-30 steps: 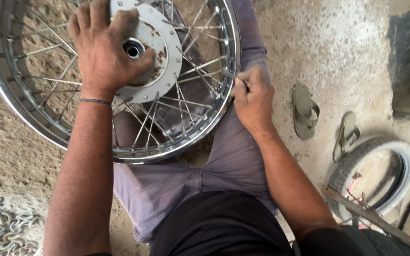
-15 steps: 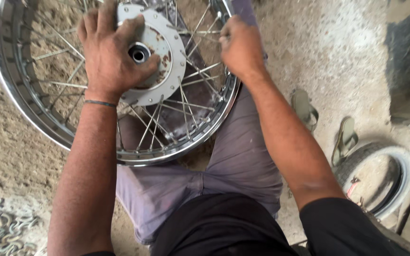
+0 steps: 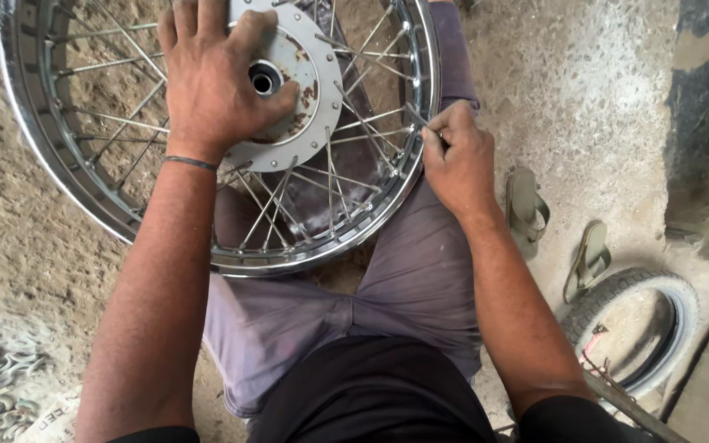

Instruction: The person sits on the ground with a motorcycle wheel on their lap and uses a spoke wrench to tighten the nipples on the wheel spokes. They rotate the wheel periodically to access different spokes and continue adjusting tension throughout the clip.

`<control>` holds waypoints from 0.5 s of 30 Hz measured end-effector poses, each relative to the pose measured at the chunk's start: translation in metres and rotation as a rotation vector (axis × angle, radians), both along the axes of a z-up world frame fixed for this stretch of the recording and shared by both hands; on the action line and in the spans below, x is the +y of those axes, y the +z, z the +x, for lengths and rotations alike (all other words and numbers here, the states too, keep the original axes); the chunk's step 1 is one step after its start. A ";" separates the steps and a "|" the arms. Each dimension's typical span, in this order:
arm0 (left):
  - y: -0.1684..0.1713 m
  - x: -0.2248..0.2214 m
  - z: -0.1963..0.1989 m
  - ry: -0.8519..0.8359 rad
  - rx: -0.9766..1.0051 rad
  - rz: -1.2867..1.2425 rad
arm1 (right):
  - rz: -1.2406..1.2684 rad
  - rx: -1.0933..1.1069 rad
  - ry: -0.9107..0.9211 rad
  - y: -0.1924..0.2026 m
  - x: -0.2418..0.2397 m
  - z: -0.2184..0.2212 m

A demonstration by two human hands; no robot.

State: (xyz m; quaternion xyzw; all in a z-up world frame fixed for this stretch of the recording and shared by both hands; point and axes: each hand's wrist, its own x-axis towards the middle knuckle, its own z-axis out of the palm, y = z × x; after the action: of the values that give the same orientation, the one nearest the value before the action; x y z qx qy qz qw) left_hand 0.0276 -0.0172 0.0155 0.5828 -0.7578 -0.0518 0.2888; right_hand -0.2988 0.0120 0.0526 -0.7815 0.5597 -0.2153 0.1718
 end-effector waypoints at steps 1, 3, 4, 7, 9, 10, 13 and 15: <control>0.001 0.001 -0.001 -0.006 0.006 -0.015 | 0.041 -0.001 -0.016 -0.001 0.001 -0.002; 0.003 0.000 -0.002 -0.011 0.048 0.002 | 0.116 -0.003 -0.047 -0.001 0.001 -0.007; 0.004 0.000 -0.001 -0.011 0.066 0.011 | 0.107 0.001 -0.041 -0.001 -0.001 -0.007; 0.002 0.000 -0.001 0.003 0.024 -0.020 | 0.099 0.013 -0.031 -0.004 0.000 -0.007; 0.001 0.001 -0.001 -0.006 0.055 -0.008 | 0.100 0.019 -0.040 -0.005 0.002 -0.005; 0.000 0.001 0.000 -0.008 0.070 -0.003 | 0.098 0.017 -0.031 -0.004 0.001 -0.004; -0.002 0.000 0.000 -0.006 0.070 0.000 | 0.100 0.030 -0.025 0.001 -0.003 -0.001; -0.005 -0.001 0.001 0.009 0.023 -0.002 | 0.114 0.064 -0.049 0.004 -0.006 -0.001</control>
State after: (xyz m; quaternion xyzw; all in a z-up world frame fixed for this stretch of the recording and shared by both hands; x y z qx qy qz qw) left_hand 0.0288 -0.0183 0.0101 0.5855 -0.7517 -0.0566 0.2982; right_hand -0.2993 0.0055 0.0562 -0.7632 0.5951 -0.1620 0.1927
